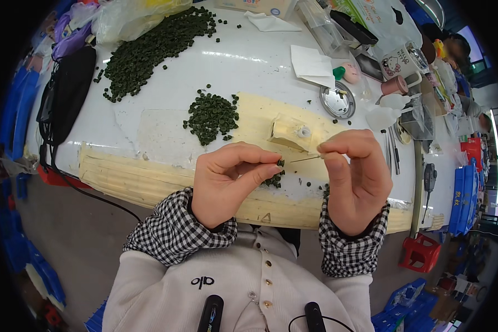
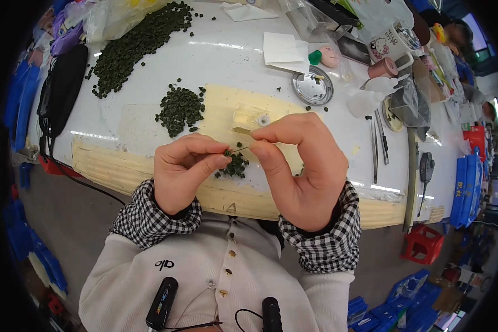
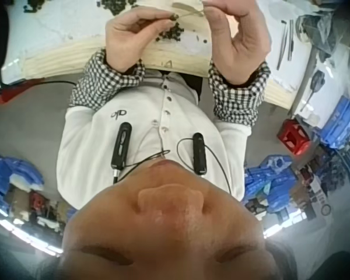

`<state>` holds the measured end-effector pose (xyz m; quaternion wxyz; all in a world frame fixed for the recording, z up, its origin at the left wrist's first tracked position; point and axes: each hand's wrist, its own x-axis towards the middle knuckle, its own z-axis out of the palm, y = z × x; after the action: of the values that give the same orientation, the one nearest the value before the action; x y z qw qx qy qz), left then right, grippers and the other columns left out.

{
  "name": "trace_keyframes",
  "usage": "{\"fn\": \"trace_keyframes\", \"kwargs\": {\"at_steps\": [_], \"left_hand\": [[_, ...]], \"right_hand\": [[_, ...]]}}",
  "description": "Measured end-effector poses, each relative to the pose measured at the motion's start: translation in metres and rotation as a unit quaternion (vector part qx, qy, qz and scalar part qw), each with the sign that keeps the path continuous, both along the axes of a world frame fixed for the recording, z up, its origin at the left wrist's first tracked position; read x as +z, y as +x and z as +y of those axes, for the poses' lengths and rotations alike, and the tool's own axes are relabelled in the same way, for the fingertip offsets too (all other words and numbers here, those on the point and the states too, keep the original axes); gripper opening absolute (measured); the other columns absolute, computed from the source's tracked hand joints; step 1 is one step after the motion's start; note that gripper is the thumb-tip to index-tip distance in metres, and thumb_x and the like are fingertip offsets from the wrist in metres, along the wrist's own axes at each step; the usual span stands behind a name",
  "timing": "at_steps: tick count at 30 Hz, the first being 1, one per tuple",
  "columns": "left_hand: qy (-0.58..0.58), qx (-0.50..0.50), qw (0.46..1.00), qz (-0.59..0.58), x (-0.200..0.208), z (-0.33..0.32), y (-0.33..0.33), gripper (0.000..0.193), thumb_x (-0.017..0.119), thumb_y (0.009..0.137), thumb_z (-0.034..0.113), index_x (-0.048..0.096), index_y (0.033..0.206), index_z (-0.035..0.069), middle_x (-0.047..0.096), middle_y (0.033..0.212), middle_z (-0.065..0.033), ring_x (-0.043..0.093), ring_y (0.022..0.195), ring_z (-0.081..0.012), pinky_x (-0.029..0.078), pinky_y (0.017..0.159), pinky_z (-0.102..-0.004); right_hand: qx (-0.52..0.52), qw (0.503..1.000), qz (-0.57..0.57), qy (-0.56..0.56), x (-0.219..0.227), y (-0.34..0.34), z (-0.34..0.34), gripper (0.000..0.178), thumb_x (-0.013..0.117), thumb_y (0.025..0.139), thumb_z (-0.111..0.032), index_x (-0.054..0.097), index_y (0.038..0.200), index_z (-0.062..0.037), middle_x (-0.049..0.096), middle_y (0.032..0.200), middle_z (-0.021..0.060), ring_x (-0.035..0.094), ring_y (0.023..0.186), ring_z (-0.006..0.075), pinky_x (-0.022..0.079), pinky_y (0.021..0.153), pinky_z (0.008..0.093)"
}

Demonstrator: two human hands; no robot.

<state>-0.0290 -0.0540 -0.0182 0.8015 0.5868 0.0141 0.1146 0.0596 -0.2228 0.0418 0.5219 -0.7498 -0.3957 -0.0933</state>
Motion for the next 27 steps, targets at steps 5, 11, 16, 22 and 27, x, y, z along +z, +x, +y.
{"fn": "trace_keyframes", "kwargs": {"at_steps": [5,11,16,22,27], "left_hand": [[0.006,-0.005,1.000,-0.009,-0.002,0.001,0.000,0.019,0.066,0.083,-0.008,0.068,0.102,-0.004,0.067,0.099,-0.0130,0.064,0.092,-0.0158,0.052,0.081,-0.0253],[0.011,-0.005,1.000,-0.013,-0.002,0.000,0.000,0.019,0.066,0.083,-0.008,0.068,0.102,-0.004,0.067,0.099,-0.0130,0.064,0.091,-0.0155,0.051,0.081,-0.0253],[0.007,-0.006,1.000,-0.015,-0.003,0.000,0.001,0.019,0.066,0.083,-0.009,0.068,0.102,-0.004,0.067,0.099,-0.0129,0.063,0.091,-0.0152,0.051,0.080,-0.0253],[0.002,-0.004,1.000,-0.017,-0.002,-0.001,0.002,0.020,0.066,0.083,-0.009,0.068,0.102,-0.004,0.067,0.097,-0.0125,0.063,0.091,-0.0150,0.051,0.080,-0.0249],[0.022,-0.002,1.000,-0.013,-0.002,0.000,0.000,0.020,0.066,0.082,-0.009,0.069,0.102,-0.004,0.067,0.097,-0.0123,0.063,0.090,-0.0148,0.051,0.080,-0.0244]], "right_hand": [[0.076,0.993,0.088,0.030,-0.011,-0.001,0.007,0.010,0.056,0.095,-0.005,0.054,0.097,0.0043,0.065,0.087,0.0102,0.065,0.079,0.0121,0.052,0.072,0.0238],[0.092,0.988,0.121,0.027,-0.012,-0.001,0.008,0.011,0.057,0.095,-0.006,0.053,0.097,0.0043,0.064,0.085,0.0101,0.066,0.080,0.0137,0.053,0.072,0.0245],[0.095,0.989,0.110,0.025,-0.014,0.000,0.008,0.011,0.057,0.095,-0.005,0.053,0.096,0.0042,0.064,0.085,0.0098,0.066,0.079,0.0142,0.054,0.071,0.0249],[0.085,0.989,0.121,0.025,-0.012,-0.001,0.007,0.009,0.057,0.095,-0.005,0.053,0.096,0.0038,0.063,0.085,0.0100,0.066,0.079,0.0136,0.053,0.072,0.0245],[-0.003,0.984,0.151,0.097,-0.013,0.000,0.010,0.010,0.058,0.094,-0.005,0.054,0.094,0.0036,0.063,0.083,0.0091,0.065,0.077,0.0130,0.052,0.071,0.0245]]}}
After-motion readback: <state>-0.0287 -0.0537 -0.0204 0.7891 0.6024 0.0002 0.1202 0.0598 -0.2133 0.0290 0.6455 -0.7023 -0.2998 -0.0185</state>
